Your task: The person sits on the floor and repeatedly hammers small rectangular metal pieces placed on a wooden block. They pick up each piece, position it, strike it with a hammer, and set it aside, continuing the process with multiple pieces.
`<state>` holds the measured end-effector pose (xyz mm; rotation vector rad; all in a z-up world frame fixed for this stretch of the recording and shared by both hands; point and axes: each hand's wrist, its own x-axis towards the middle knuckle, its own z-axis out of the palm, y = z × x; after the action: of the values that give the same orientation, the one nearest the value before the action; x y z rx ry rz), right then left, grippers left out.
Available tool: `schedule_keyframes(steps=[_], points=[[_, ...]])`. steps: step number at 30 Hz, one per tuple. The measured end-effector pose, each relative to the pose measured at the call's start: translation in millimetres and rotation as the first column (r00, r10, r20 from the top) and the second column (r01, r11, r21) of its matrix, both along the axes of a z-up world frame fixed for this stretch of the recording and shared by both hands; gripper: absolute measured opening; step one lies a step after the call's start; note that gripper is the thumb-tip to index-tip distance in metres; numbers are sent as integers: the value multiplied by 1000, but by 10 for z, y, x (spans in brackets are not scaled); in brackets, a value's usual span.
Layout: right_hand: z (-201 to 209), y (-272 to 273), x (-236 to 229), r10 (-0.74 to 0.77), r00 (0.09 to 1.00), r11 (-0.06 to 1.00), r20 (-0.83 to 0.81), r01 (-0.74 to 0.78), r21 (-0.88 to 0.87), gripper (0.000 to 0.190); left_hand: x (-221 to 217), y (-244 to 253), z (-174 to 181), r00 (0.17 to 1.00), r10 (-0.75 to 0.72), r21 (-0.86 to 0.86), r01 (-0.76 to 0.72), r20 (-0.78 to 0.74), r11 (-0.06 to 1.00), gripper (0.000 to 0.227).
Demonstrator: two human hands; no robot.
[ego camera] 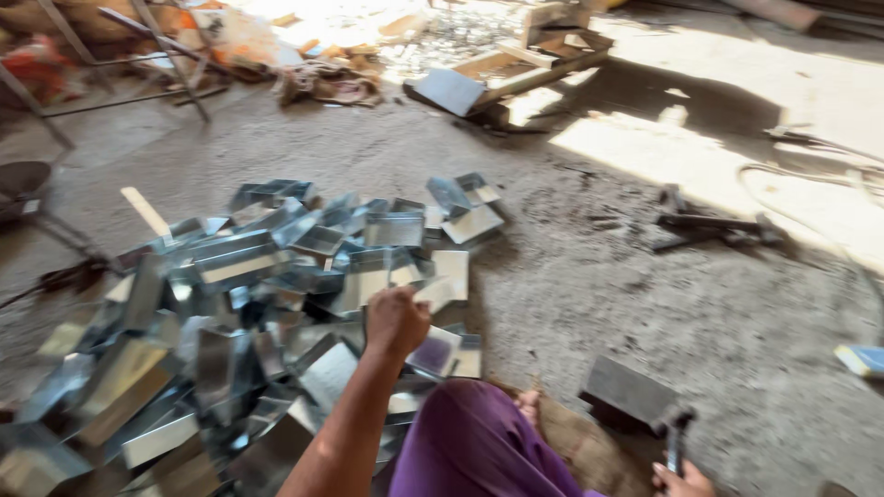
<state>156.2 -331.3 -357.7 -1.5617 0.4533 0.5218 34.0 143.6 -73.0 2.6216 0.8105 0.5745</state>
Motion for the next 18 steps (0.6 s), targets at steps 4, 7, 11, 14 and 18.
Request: schedule_keyframes(steps=[4, 7, 11, 14, 18], points=[[123, -38, -51, -54, 996, 998, -69, 56, 16, 19, 474, -642, -162, 925, -377, -296, 375, 55, 878, 30], [327, -210, -344, -15, 987, 997, 159, 27, -75, 15, 928, -1165, -637, 717, -691, -145, 696, 91, 703, 19], [749, -286, -596, -80, 973, 997, 215, 83, -2, 32, 1395, -1643, -1266, 467, -864, -177, 849, -185, 497, 10], [989, -346, -773, -131, 978, 990, 161, 138, -31, 40, 1538, -1781, -1606, 346, -734, -176, 829, -584, 531, 13], [971, -344, -695, -163, 983, 986, 82, 164, 1, 39, 1549, -1853, -1727, 289, -667, -106, 868, -687, 485, 13]])
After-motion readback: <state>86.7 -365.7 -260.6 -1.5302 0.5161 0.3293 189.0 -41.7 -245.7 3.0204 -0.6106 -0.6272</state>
